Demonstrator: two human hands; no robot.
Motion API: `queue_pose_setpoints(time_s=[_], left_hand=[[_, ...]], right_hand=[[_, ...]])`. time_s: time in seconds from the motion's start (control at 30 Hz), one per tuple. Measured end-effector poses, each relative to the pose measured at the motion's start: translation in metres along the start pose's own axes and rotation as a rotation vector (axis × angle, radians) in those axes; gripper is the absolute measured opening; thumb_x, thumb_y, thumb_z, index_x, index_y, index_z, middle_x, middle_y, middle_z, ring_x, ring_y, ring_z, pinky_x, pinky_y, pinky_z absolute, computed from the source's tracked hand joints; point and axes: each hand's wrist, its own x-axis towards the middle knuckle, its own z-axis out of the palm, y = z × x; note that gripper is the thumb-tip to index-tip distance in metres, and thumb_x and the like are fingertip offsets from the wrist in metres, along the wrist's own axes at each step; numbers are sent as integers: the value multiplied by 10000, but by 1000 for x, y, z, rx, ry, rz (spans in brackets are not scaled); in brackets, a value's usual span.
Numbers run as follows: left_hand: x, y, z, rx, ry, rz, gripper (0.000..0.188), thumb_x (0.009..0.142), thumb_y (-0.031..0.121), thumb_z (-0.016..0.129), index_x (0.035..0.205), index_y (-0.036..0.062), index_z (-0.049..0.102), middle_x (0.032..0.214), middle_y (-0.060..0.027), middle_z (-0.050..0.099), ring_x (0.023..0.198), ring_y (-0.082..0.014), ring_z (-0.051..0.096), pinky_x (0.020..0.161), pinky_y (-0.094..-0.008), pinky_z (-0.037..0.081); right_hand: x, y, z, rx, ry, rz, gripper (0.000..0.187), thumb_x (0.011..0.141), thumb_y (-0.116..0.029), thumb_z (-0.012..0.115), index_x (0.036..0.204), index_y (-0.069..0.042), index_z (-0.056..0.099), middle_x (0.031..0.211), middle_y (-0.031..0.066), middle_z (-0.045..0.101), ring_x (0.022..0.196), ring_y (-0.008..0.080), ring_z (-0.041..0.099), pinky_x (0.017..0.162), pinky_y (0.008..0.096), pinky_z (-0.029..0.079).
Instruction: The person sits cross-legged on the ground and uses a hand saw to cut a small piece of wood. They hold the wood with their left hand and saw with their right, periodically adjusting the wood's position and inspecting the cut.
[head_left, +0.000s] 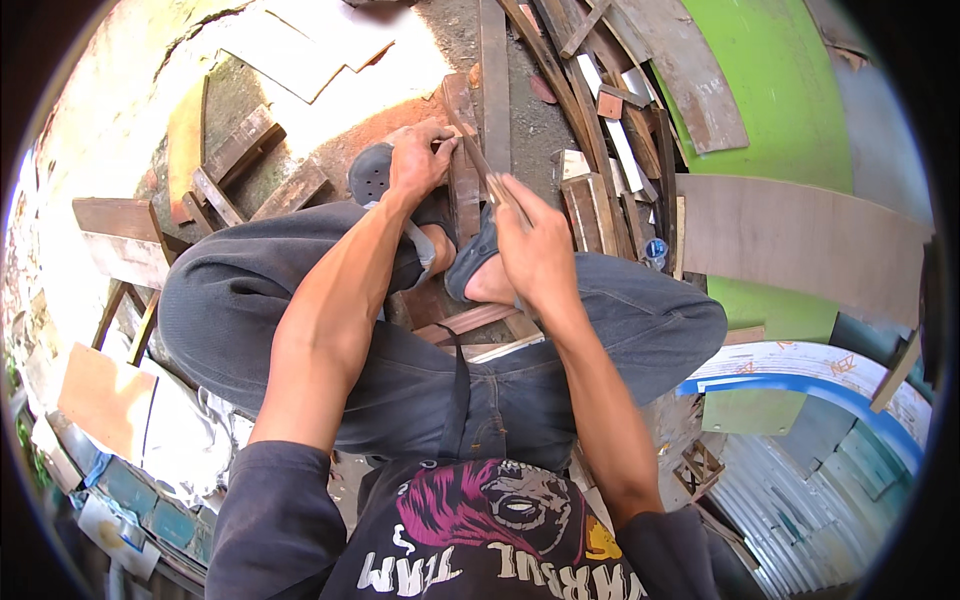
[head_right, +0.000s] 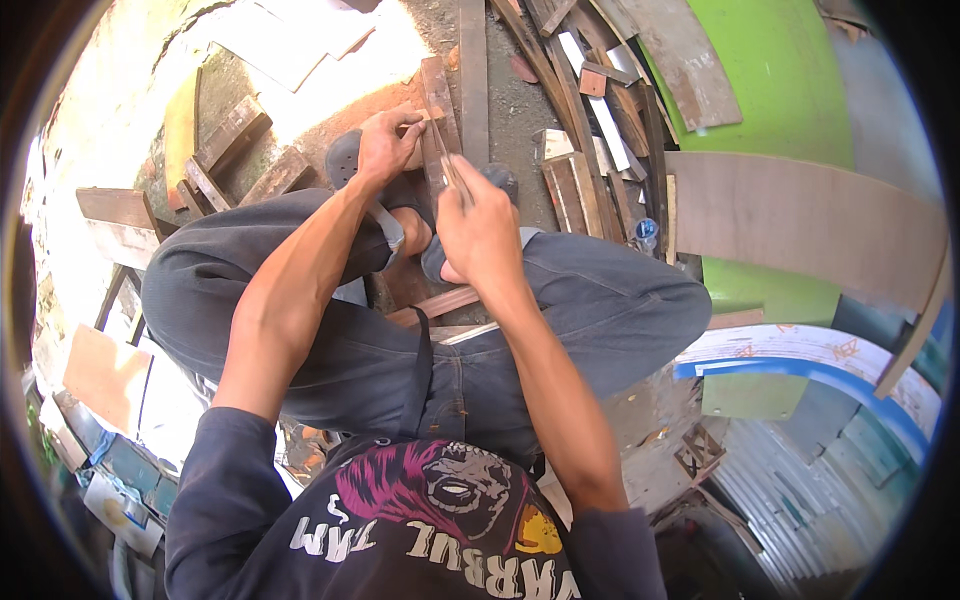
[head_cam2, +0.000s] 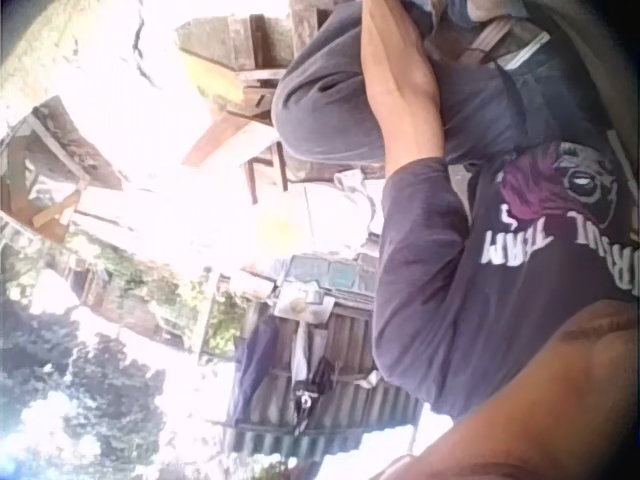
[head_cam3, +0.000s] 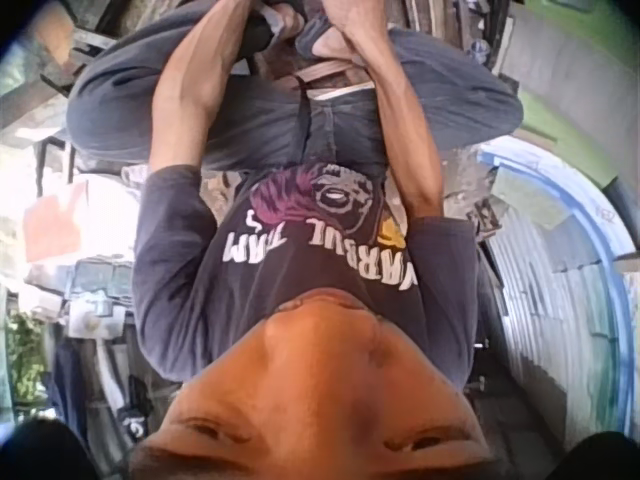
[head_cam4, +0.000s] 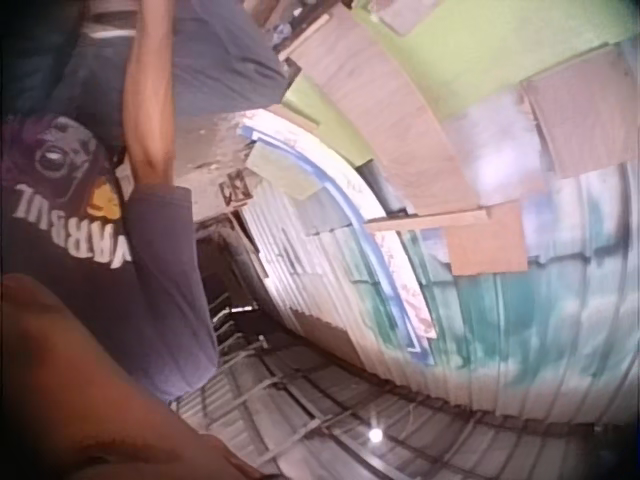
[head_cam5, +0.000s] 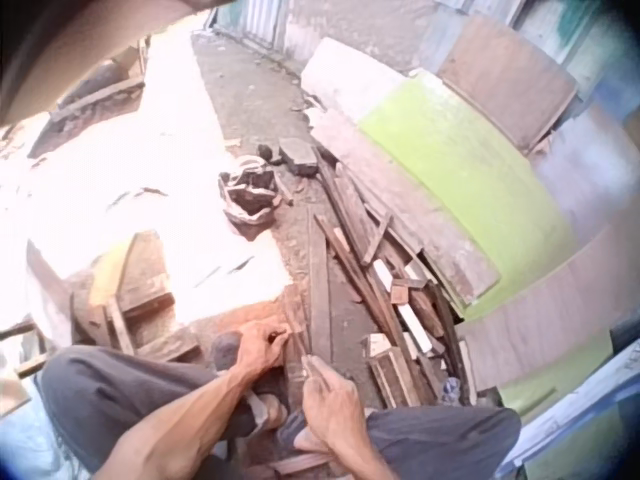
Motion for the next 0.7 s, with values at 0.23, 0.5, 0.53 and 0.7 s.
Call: queue_pose_setpoints(time_s=[0.23,0.5,0.53,0.7], left_hand=[[20,2,-3,73,10,136,218,884,234,717,1014,70,776,962,-188,722,947,-366,691,845,-446,539],[9,1,-5,93,65,47,224,884,237,714,987,47,774,947,-181,730,911,-364,701,842,-439,545],[10,0,-4,78,75,84,219,880,230,716,982,45,773,940,-179,729,907,-364,700,839,-439,544],[8,4,4,47,24,154,193,862,190,725,968,33,765,911,-186,716,894,-366,694,826,-436,542]], right_hand=[[-14,19,-17,127,51,-104,415,948,-170,569,1276,73,638,1147,317,686,1123,398,682,988,382,506],[-35,15,-26,229,19,-2,393,952,-160,571,1262,67,651,1204,314,669,1172,379,662,1012,365,492],[-35,16,-26,247,12,30,396,952,-163,575,1264,70,649,1208,309,670,1173,376,662,1013,363,491],[69,23,31,100,24,72,407,950,-177,596,1268,72,646,1212,289,678,1175,376,661,1014,364,491]])
